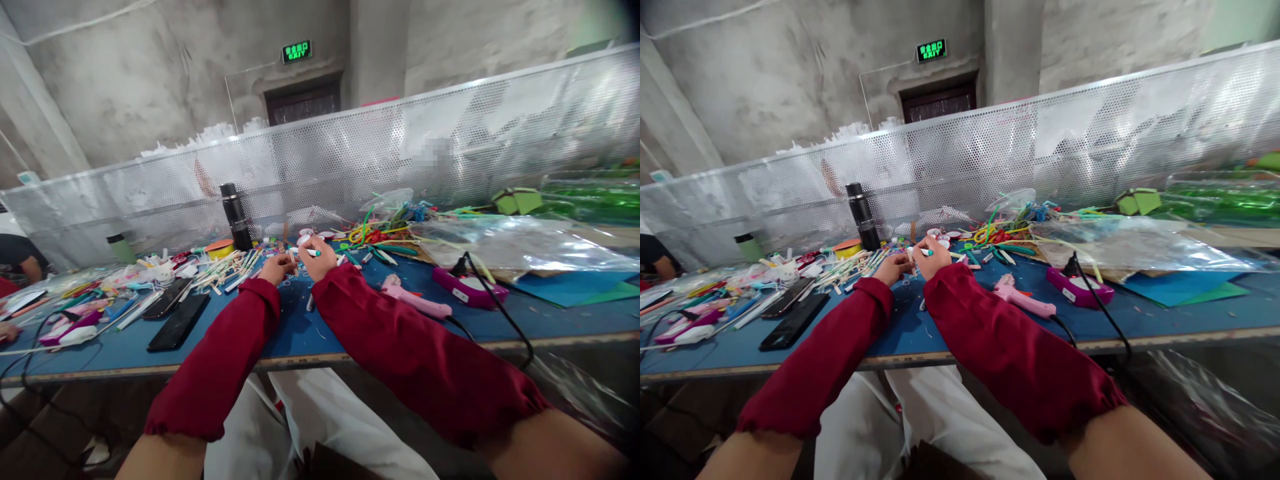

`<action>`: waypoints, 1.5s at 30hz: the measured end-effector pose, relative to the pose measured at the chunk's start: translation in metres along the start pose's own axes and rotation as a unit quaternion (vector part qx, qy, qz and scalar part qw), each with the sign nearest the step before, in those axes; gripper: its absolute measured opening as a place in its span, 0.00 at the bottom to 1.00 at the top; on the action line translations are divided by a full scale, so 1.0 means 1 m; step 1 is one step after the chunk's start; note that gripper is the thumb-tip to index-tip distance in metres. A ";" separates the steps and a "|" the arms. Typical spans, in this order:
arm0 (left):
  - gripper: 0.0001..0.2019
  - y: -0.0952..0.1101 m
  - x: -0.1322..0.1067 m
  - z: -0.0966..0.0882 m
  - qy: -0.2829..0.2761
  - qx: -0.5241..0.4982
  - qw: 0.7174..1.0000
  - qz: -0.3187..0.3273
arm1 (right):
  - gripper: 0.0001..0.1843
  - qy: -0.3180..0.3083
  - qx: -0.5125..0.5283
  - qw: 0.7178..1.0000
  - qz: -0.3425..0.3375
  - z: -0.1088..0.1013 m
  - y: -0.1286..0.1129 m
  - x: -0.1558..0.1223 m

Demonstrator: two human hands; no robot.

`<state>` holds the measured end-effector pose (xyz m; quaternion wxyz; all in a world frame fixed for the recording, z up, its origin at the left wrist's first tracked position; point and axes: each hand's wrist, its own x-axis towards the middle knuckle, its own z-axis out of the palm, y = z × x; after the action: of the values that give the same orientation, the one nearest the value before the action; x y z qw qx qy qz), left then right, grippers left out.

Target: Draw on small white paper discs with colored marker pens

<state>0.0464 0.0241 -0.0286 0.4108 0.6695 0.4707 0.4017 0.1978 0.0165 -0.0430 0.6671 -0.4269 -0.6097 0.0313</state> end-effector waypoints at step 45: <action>0.05 0.000 0.000 -0.002 0.007 -0.117 0.992 -0.047 | 0.07 0.024 0.036 0.999 -0.012 -0.001 -0.002 0.000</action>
<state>0.0442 0.0240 -0.0275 0.5010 0.5912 0.4547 0.4391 0.1976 0.0145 -0.0417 0.6972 -0.3957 -0.5968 0.0351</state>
